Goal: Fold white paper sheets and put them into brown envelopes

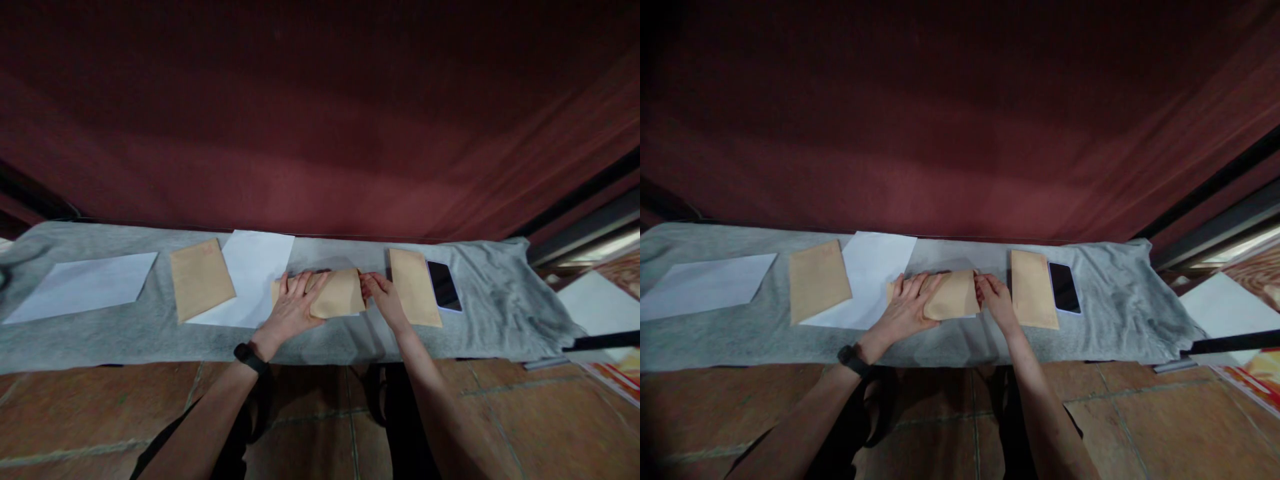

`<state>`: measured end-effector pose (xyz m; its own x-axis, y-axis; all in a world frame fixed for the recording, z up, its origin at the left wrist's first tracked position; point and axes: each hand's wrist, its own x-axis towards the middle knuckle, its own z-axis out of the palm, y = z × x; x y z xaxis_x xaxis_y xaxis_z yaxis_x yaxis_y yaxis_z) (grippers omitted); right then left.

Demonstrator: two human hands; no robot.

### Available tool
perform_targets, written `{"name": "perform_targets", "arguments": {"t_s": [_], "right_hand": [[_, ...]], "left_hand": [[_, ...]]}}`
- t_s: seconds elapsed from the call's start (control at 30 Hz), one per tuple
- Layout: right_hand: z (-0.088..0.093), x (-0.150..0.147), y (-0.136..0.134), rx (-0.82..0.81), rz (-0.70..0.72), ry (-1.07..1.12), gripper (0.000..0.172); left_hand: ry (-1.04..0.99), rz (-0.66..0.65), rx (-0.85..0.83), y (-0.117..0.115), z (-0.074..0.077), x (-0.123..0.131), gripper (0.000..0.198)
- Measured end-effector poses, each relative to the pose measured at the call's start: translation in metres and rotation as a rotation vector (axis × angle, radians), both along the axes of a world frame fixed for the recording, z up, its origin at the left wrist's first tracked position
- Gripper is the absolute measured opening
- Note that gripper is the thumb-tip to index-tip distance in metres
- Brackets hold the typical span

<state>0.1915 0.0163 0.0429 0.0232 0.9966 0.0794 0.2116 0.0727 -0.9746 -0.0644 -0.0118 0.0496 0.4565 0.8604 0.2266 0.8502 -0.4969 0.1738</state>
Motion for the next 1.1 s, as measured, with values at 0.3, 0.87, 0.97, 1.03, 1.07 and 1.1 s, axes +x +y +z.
{"name": "perform_targets", "arguments": {"t_s": [0.3,0.87,0.97,1.03,1.07,1.1], "right_hand": [[0.005,-0.004,-0.011,-0.346,0.401,0.324,0.035],[-0.025,-0.022,-0.006,-0.152,-0.097,-0.842,0.047],[-0.022,-0.035,-0.009,-0.214,-0.089,-0.993,0.049],[-0.020,-0.038,-0.008,-0.242,-0.081,-1.017,0.047],[-0.019,-0.039,-0.007,-0.248,-0.081,-1.016,0.046],[-0.020,-0.039,-0.006,-0.247,-0.082,-1.008,0.042]], "left_hand": [[0.016,-0.064,-0.032,-0.003,-0.004,0.002,0.117],[0.151,0.314,-0.310,0.020,0.016,-0.098,0.117],[0.171,0.311,-0.386,0.018,0.009,-0.097,0.120],[0.179,0.323,-0.395,0.017,0.007,-0.097,0.121],[0.182,0.330,-0.389,0.018,0.007,-0.098,0.122],[0.185,0.335,-0.382,0.018,0.006,-0.100,0.122]]}}
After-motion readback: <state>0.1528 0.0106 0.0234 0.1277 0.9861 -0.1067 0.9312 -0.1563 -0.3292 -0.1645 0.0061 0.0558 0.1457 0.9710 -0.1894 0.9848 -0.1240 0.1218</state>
